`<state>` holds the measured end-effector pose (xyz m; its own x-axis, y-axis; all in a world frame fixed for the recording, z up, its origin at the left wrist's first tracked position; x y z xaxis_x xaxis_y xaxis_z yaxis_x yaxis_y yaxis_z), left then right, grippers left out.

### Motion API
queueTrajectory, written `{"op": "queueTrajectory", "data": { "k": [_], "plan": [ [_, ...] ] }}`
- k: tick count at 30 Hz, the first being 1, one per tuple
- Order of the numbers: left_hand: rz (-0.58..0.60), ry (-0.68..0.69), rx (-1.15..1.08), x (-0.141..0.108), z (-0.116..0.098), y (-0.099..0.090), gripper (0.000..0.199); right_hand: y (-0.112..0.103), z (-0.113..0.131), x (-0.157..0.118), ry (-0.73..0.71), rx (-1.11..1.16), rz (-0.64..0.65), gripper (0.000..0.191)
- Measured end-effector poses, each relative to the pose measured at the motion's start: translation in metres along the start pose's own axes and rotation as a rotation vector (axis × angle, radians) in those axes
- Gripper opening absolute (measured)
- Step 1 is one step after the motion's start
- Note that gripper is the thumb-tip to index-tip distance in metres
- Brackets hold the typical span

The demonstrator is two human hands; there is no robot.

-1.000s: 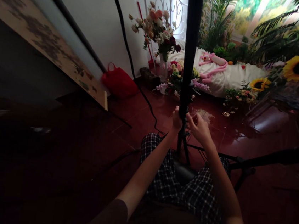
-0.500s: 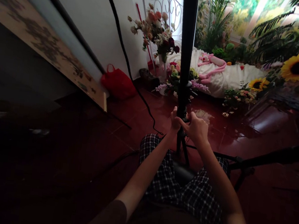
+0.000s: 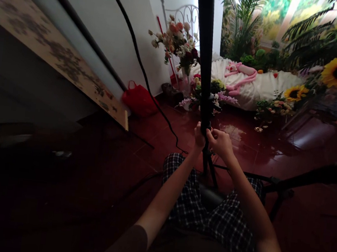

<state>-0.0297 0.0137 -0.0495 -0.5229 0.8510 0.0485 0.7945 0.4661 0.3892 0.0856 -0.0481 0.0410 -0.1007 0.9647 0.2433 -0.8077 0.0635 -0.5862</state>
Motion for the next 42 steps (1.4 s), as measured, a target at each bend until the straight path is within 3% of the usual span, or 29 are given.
{"op": "queueTrajectory", "data": {
  "k": [4, 12, 17, 20, 23, 25, 28, 31, 35, 39, 42],
  "plan": [
    [0.026, 0.031, 0.031, -0.004, -0.009, 0.001, 0.059, 0.01, -0.007, 0.002, 0.08, 0.282, 0.125, 0.058],
    [-0.045, 0.077, 0.151, -0.017, -0.005, -0.005, 0.061, 0.012, -0.014, 0.004, 0.065, 0.33, 0.064, 0.06],
    [-0.106, 0.304, 0.363, -0.067, 0.018, -0.029, 0.046, 0.012, -0.016, -0.009, 0.058, 0.353, -0.034, 0.058],
    [-0.098, 0.352, 0.471, -0.103, 0.044, -0.046, 0.048, 0.009, -0.02, -0.029, 0.027, 0.359, -0.092, 0.057],
    [0.004, 0.349, 0.576, -0.136, 0.067, -0.051, 0.05, -0.001, -0.037, -0.051, 0.066, 0.38, -0.114, 0.059],
    [0.104, 0.347, 0.613, -0.155, 0.076, -0.042, 0.046, -0.016, -0.056, -0.063, 0.12, 0.389, -0.171, 0.057],
    [0.238, 0.334, 0.587, -0.173, 0.08, -0.012, 0.037, -0.049, -0.089, -0.078, 0.214, 0.397, -0.276, 0.054],
    [0.385, 0.338, 0.503, -0.182, 0.072, 0.032, 0.027, -0.094, -0.117, -0.094, 0.272, 0.356, -0.414, 0.052],
    [0.619, 0.336, 0.394, -0.188, 0.055, 0.102, 0.023, -0.16, -0.143, -0.126, 0.339, 0.281, -0.678, 0.048],
    [0.938, 0.261, 0.178, -0.204, 0.035, 0.178, 0.034, -0.219, -0.157, -0.168, 0.361, 0.244, -1.02, 0.047],
    [1.052, 0.284, 0.085, -0.224, 0.02, 0.232, 0.043, -0.254, -0.164, -0.192, 0.342, 0.241, -1.231, 0.042]
  ]
}}
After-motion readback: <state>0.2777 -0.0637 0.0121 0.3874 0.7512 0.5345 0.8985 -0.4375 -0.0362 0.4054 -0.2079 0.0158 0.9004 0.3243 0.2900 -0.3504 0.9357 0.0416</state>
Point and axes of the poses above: each hand's wrist, its own x-axis towards the middle knuckle, its own y-axis out of the palm, z = x × y, the point moved 5 cm from there along x, towards the middle knuckle, and after that the axes turned 7 degrees about -z, right-handed, at the moved point
